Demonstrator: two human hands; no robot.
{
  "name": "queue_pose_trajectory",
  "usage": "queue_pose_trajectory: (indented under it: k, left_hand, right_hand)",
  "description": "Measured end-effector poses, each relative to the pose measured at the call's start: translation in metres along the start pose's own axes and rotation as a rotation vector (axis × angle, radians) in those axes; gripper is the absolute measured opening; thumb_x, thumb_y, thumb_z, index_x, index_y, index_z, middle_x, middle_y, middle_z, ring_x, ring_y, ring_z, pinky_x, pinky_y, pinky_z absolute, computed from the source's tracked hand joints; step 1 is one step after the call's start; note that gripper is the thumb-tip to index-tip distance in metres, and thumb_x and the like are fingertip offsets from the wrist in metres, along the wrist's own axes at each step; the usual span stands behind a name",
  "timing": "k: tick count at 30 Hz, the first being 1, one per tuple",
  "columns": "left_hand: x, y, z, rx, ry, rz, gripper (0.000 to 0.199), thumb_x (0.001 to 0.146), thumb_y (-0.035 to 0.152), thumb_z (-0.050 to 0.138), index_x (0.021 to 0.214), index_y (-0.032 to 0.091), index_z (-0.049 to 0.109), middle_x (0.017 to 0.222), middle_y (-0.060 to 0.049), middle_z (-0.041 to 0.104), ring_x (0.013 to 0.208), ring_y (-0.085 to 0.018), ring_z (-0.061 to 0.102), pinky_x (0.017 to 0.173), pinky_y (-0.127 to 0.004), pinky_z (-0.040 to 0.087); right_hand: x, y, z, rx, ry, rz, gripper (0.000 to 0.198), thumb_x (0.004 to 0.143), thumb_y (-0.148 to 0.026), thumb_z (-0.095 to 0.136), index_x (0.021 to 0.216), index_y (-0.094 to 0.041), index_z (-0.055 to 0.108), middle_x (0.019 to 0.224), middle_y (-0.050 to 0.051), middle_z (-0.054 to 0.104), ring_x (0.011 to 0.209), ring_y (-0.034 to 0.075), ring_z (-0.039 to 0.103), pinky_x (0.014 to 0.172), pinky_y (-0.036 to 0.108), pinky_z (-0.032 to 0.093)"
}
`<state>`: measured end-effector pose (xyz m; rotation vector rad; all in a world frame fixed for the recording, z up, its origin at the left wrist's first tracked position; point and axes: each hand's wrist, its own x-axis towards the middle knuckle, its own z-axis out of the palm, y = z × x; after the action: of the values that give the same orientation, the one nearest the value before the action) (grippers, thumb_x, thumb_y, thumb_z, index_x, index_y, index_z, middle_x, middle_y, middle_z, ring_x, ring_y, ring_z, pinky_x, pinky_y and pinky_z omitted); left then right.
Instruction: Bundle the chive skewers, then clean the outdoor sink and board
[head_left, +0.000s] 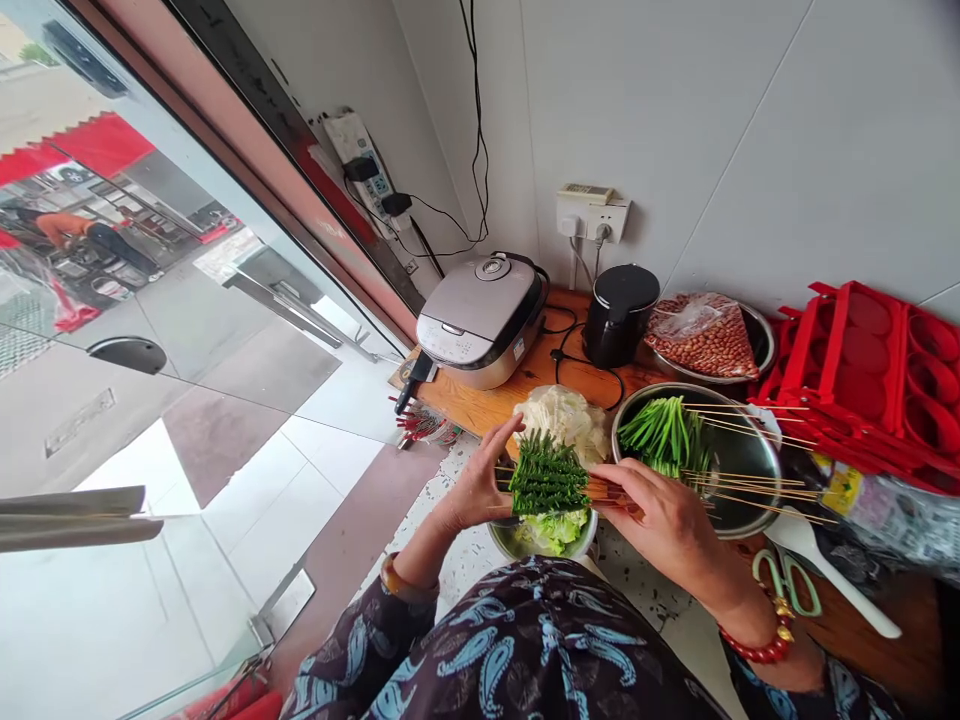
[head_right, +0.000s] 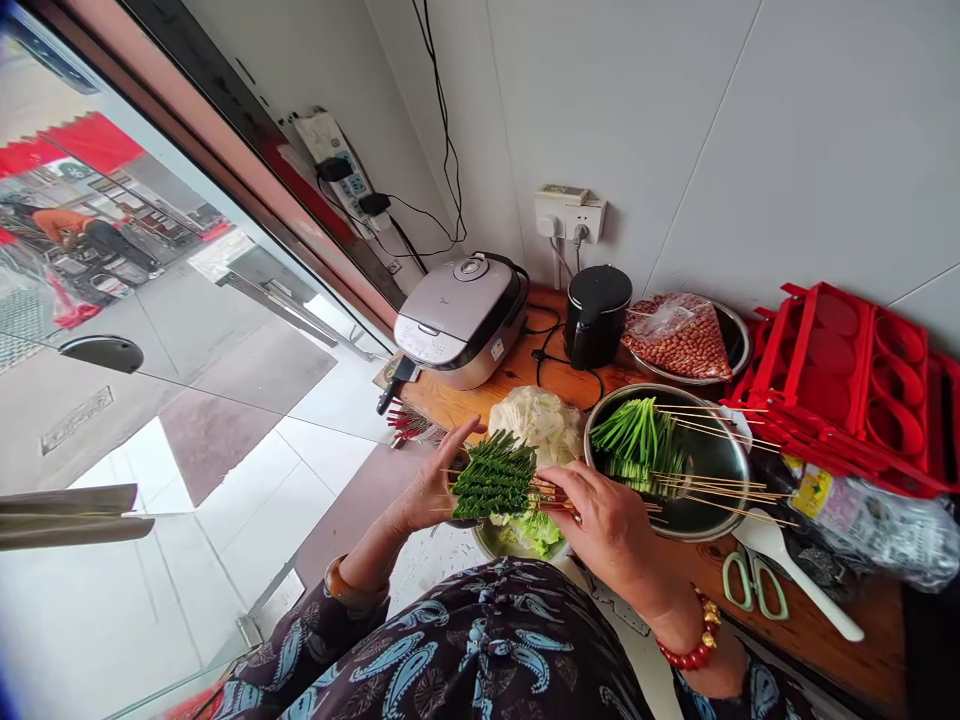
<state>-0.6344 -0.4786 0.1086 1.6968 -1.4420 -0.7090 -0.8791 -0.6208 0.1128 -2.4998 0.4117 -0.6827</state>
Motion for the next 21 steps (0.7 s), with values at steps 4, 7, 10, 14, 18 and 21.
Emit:
queue_pose_trajectory:
  k: [4, 7, 10, 14, 18, 21]
  left_hand:
    - [-0.005, -0.007, -0.006, 0.000, 0.028, -0.012, 0.113, 0.068, 0.052, 0.084, 0.159, 0.030, 0.020, 0.145, -0.016, 0.041, 0.106, -0.024, 0.056, 0.091, -0.042, 0.053]
    - [-0.005, -0.008, -0.012, 0.004, 0.011, -0.037, 0.112, 0.067, 0.053, 0.084, 0.158, 0.029, 0.025, 0.145, -0.016, 0.041, 0.116, -0.028, 0.053, 0.100, -0.045, 0.049]
    - [-0.003, -0.007, -0.019, -0.009, -0.031, -0.040, 0.105, 0.068, 0.054, 0.083, 0.156, 0.027, 0.033, 0.144, -0.015, 0.041, 0.126, -0.032, 0.049, 0.106, -0.045, 0.046]
    - [-0.001, -0.008, -0.025, -0.015, -0.076, 0.002, 0.082, 0.074, 0.055, 0.078, 0.145, 0.025, 0.050, 0.140, -0.016, 0.044, 0.133, -0.033, 0.046, 0.112, -0.047, 0.041]
    - [0.002, -0.012, -0.025, 0.012, -0.132, 0.056, 0.056, 0.078, 0.051, 0.075, 0.126, 0.024, 0.065, 0.137, -0.016, 0.050, 0.132, -0.033, 0.049, 0.107, -0.046, 0.047]
    - [0.008, -0.012, -0.021, 0.041, -0.201, 0.051, 0.052, 0.079, 0.044, 0.075, 0.126, 0.026, 0.064, 0.137, -0.015, 0.055, 0.126, -0.031, 0.056, 0.105, -0.046, 0.049]
  right_hand:
    - [0.002, -0.004, 0.014, 0.024, 0.003, 0.061, 0.026, 0.096, -0.024, 0.059, 0.122, -0.024, 0.057, 0.105, 0.006, 0.071, 0.089, 0.022, 0.072, 0.076, 0.032, 0.059]
    - [0.005, -0.008, 0.023, 0.074, -0.017, 0.120, 0.025, 0.096, -0.027, 0.060, 0.121, -0.026, 0.057, 0.106, 0.006, 0.071, 0.090, 0.022, 0.072, 0.079, 0.034, 0.059]
    - [0.009, -0.014, 0.026, 0.095, -0.038, 0.171, 0.024, 0.093, -0.026, 0.062, 0.116, -0.028, 0.057, 0.104, 0.006, 0.071, 0.091, 0.023, 0.071, 0.079, 0.036, 0.060]
    - [0.014, -0.025, 0.026, 0.091, -0.044, 0.196, 0.019, 0.091, -0.016, 0.062, 0.106, -0.027, 0.058, 0.097, 0.004, 0.071, 0.087, 0.021, 0.071, 0.078, 0.034, 0.058]
    - [0.012, -0.028, 0.030, 0.122, -0.053, 0.216, 0.020, 0.087, -0.012, 0.068, 0.099, -0.025, 0.059, 0.093, 0.003, 0.071, 0.085, 0.020, 0.070, 0.073, 0.030, 0.056]
    - [0.005, -0.023, 0.030, 0.181, -0.080, 0.285, 0.024, 0.083, -0.014, 0.076, 0.097, -0.024, 0.061, 0.092, 0.001, 0.071, 0.085, 0.019, 0.070, 0.072, 0.028, 0.054]
